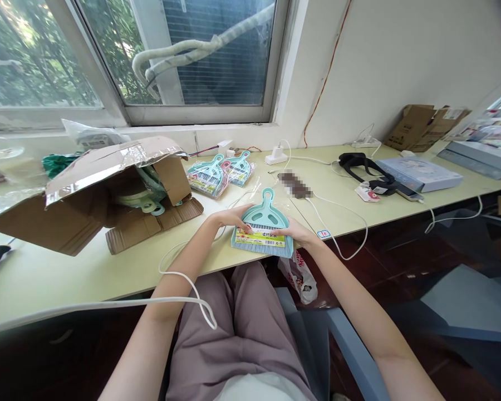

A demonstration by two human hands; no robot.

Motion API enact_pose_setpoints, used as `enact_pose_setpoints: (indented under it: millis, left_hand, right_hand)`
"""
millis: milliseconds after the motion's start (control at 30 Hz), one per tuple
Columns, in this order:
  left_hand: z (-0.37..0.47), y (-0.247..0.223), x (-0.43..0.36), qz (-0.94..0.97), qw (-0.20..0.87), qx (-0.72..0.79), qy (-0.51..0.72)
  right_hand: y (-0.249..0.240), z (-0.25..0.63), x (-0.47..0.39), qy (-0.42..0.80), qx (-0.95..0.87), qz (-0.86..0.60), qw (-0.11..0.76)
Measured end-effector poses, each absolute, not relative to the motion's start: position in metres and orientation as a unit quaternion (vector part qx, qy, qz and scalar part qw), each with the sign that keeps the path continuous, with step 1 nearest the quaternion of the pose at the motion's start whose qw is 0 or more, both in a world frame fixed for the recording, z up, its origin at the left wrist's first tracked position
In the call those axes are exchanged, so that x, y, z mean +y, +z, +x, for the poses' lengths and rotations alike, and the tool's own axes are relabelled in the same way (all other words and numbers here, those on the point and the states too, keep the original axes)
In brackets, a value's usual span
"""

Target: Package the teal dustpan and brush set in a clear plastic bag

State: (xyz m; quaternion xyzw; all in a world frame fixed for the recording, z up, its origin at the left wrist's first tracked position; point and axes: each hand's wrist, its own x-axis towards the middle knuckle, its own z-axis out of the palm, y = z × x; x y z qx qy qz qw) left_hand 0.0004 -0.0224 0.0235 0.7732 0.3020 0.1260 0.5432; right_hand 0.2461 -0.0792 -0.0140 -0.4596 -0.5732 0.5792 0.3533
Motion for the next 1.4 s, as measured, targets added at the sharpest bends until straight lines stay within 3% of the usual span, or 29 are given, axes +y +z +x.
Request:
enact_pose_setpoints:
  millis: [1200,1400]
  left_hand:
    - [-0.008,0.012,-0.011,0.768,0.568,0.267,0.131]
    - [-0.007,0.015,-0.010,0.809,0.487,0.290,0.153]
  right_hand:
    - [-0.008,0.264,-0.090,0.666,-0.534,-0.404,0.329]
    - [-0.010,0.267,-0.089,0.665,-0.538,-0.403,0.324]
